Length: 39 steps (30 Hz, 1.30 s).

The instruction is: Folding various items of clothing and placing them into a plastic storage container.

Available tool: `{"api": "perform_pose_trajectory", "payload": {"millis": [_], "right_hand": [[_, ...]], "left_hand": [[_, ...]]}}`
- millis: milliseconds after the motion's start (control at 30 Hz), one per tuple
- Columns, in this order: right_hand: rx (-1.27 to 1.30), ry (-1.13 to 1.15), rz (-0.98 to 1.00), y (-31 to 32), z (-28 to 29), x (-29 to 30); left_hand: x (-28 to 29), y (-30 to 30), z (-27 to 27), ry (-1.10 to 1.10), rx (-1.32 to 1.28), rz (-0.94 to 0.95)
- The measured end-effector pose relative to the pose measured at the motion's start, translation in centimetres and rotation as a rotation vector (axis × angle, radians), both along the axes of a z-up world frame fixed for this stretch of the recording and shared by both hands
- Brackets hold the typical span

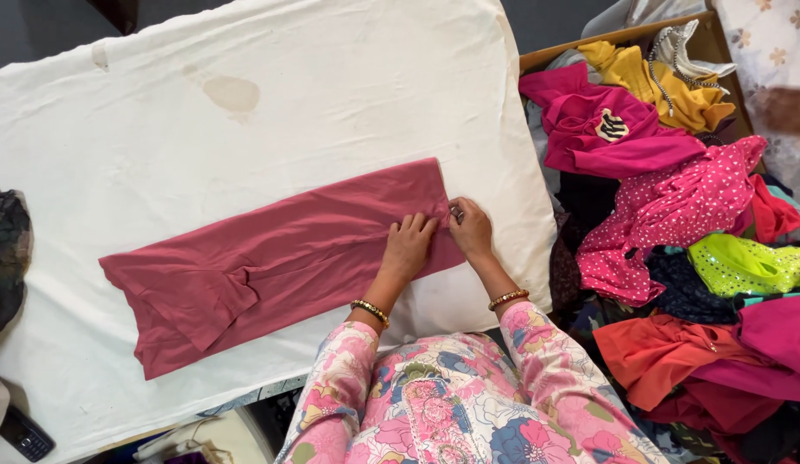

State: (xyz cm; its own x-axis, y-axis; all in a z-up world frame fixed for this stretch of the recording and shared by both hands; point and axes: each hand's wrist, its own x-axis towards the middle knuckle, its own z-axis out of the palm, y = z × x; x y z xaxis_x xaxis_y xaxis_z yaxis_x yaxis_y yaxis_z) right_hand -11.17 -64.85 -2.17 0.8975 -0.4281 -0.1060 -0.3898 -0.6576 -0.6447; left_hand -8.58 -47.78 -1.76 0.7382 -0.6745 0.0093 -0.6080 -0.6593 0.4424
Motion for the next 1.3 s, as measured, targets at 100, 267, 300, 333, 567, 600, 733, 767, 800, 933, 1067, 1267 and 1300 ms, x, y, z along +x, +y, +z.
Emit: {"api": "perform_pose_trajectory", "payload": {"millis": [100, 267, 300, 333, 567, 600, 733, 767, 800, 933, 1067, 1267, 1300], "right_hand": [[0.050, -0.168, -0.026, -1.1, -3.3, -0.9], [-0.033, -0.005, -0.090, 1.1, 0.8, -0.4], [-0.197, 0.010, 0.006, 1.5, 1.4, -0.4], [-0.198, 0.009, 0.005, 1.6, 1.3, -0.2], [-0.163, 0.172, 0.050, 1.8, -0.1, 0.2], [-0.002, 0.252, 0.006, 1.8, -0.3, 0.3], [0.081, 0.066, 0.048, 7.1, 1.9, 0.7], [0.142, 0.006, 0.157, 9.0, 2.6, 0.6], [0.204, -0.054, 0.265, 10.9, 3.3, 0.6], [0.135, 0.037, 0.455, 15.9, 9.4, 0.7], [0.005, 0.026, 0.543, 15.0, 6.5, 0.5], [-0.208, -0.108, 0.658, 13.2, 5.2, 3.2], [-0.248, -0.084, 0.700, 13.1, 4.7, 3.6]], "left_hand": [[-0.3, -0.1, 0.8, -0.018, 0.009, -0.040], [-2.0, 0.6, 2.5, 0.033, -0.054, -0.049], [-2.1, 0.8, 2.4, 0.100, -0.150, -0.007], [-2.4, 0.9, 1.1, 0.099, -0.151, -0.008], [-3.1, 2.1, -6.7, 1.065, -1.021, 0.487], [-2.9, 2.4, -8.4, 1.246, -1.236, 0.520], [-0.8, 6.3, -0.7, 1.413, -1.452, 0.549], [-0.8, 7.3, -0.8, 1.478, -1.586, 0.529], [-0.7, 8.3, -0.8, 1.541, -1.721, 0.505], [-1.8, 11.0, -5.9, 1.530, -1.887, 0.582], [-1.9, 11.0, -7.2, 1.428, -1.870, 0.670], [-1.4, 10.7, -6.0, 1.468, -1.567, 0.735], [-1.4, 10.6, -6.2, 1.432, -1.520, 0.743]]}}
